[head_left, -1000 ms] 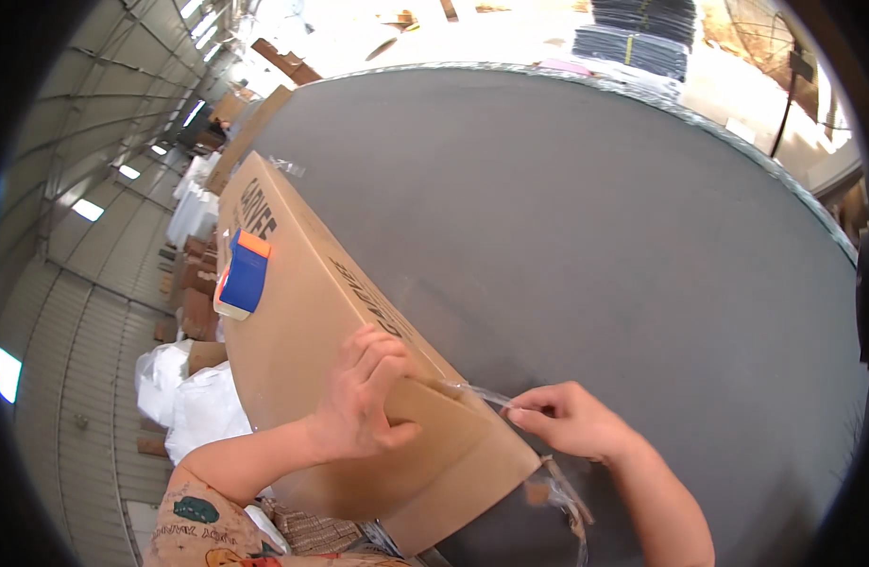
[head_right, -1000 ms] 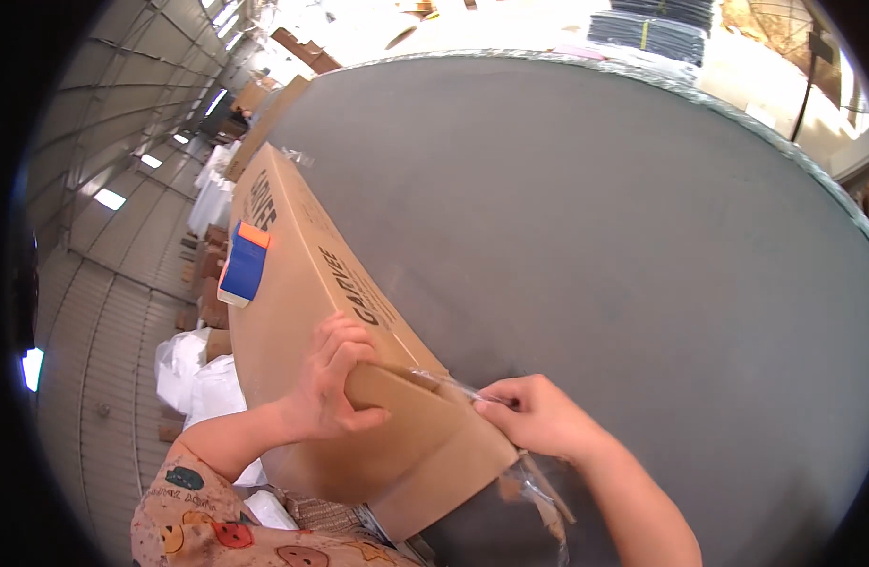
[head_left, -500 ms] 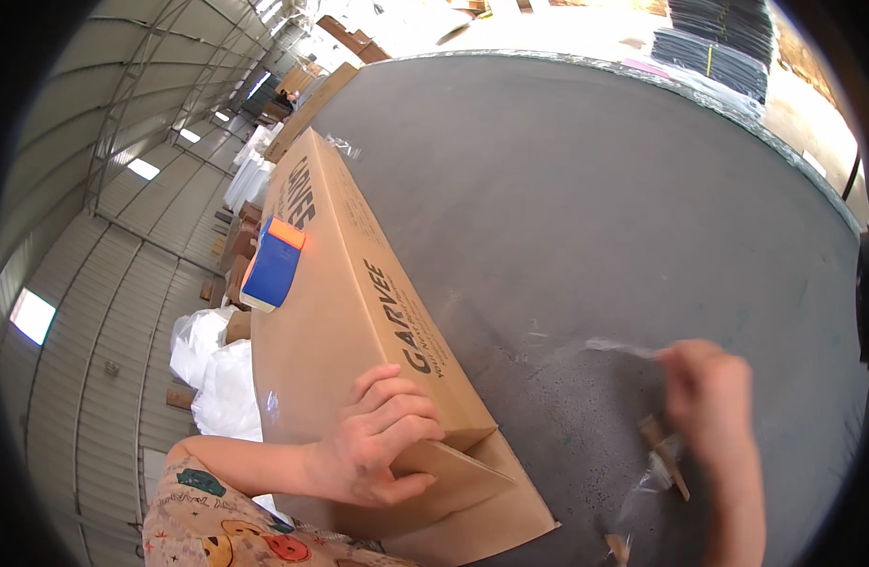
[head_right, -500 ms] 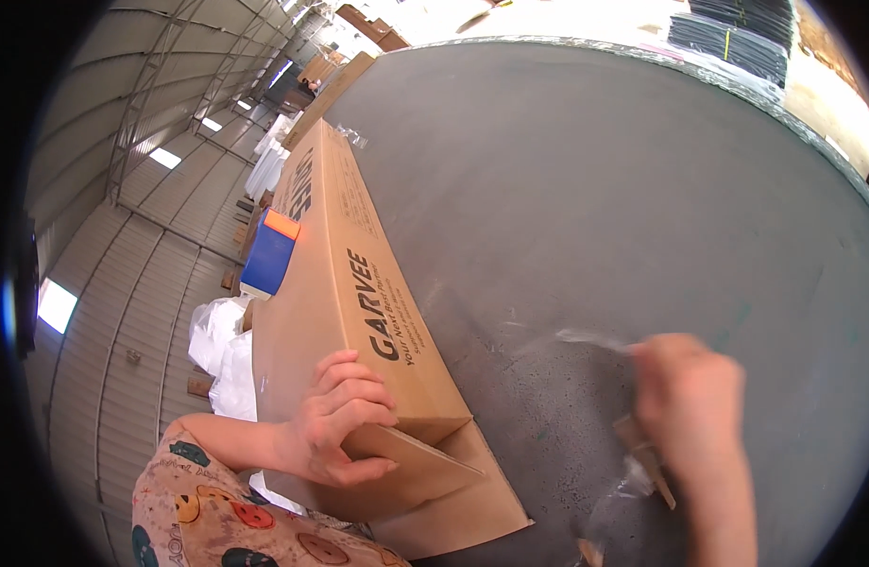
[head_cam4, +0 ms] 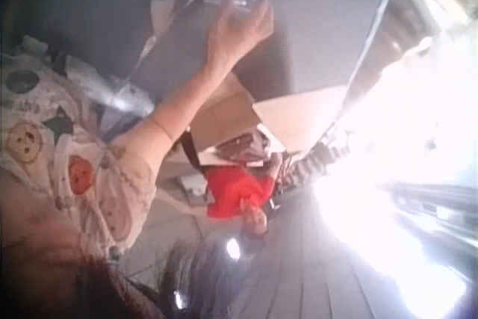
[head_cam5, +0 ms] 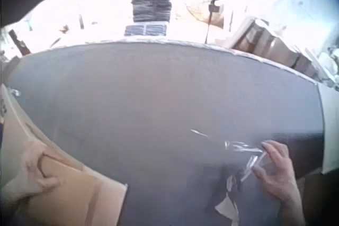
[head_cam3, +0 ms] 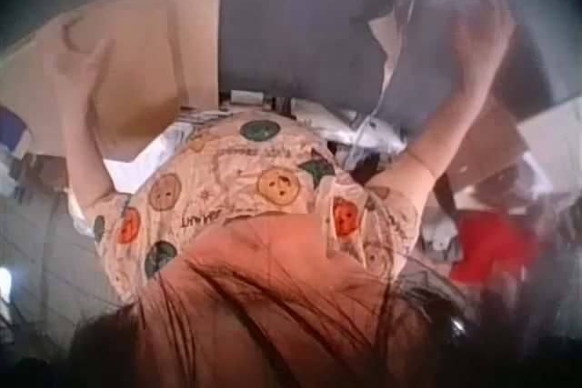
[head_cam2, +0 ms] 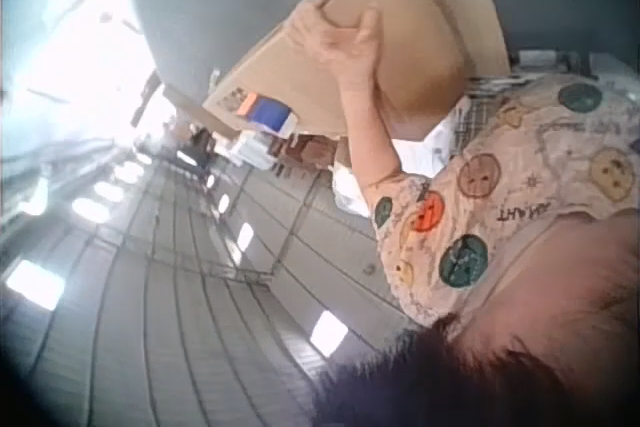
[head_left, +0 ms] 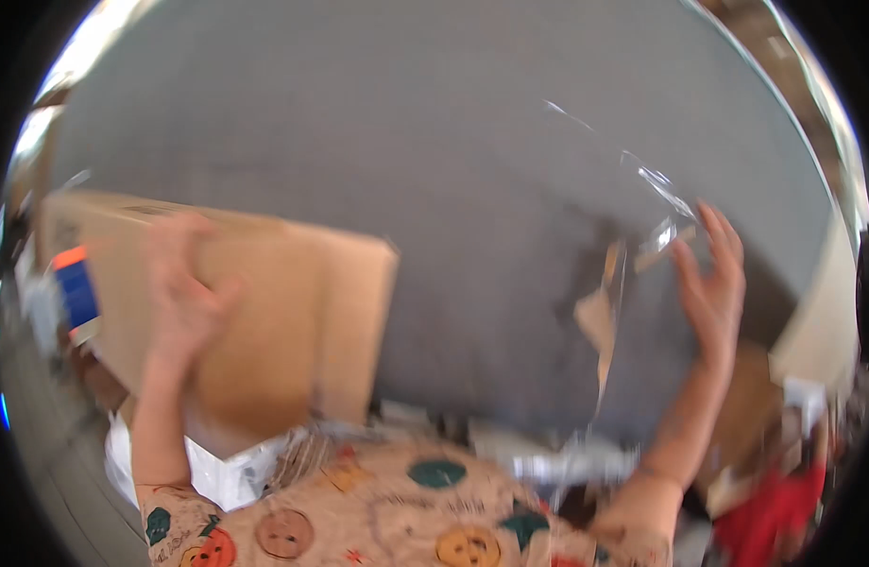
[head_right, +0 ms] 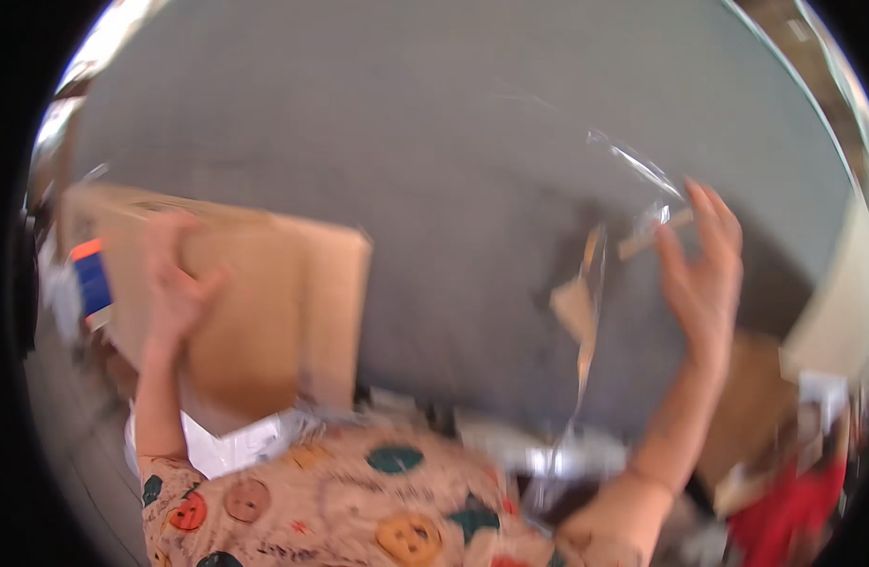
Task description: The person places a long white furniture panel and foam padding into a large cardboard box, then uses a tape dispenser to seal the box at several points before sliding the box along the assembly line.
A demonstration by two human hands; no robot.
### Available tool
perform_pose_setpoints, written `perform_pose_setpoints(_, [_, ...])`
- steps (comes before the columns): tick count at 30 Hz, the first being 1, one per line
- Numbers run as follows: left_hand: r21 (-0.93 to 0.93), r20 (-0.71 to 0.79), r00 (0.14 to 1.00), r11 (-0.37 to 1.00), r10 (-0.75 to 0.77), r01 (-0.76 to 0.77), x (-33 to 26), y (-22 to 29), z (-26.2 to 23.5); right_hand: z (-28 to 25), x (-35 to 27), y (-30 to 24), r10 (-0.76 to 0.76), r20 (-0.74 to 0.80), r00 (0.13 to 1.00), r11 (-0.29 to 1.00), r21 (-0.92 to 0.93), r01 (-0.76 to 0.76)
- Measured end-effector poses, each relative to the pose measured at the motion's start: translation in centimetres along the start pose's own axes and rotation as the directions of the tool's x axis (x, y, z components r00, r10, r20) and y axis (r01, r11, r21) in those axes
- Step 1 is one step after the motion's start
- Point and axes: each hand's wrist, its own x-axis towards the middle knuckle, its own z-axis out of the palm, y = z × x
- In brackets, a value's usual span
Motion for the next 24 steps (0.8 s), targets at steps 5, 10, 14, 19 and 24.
perform_pose_setpoints(5, [-0.081, 0.027, 0.998, 0.996, 0.049, -0.047, 1.0, -1.3, 2.2, -3.6, -20.7, -3.3, 0.192, 0.323, 0.927, 0.958, -0.268, -0.105])
perform_pose_setpoints(10, [-0.084, -0.032, 0.996, 0.992, 0.088, -0.09, 0.1, -2.0, 4.5, -2.3, -43.6, 0.7, 0.583, -0.141, 0.801, 0.717, -0.375, -0.588])
perform_pose_setpoints(14, [-0.041, 0.018, 0.985, 0.984, 0.171, -0.171, 0.7, -4.5, 4.3, -6.3, -58.9, -2.0, 0.714, -0.37, 0.594, 0.5, -0.324, -0.803])
perform_pose_setpoints(19, [0.091, 0.04, 0.994, 0.99, 0.101, -0.105, 1.0, -5.2, 5.3, -16.3, -70.6, -9.7, 0.59, -0.551, 0.59, 0.207, -0.603, -0.77])
perform_pose_setpoints(24, [0.065, 0.044, 0.996, 0.995, 0.075, -0.078, 1.6, -5.3, 5.0, -19.2, -89.9, -17.8, 0.669, -0.733, 0.126, -0.221, -0.358, -0.907])
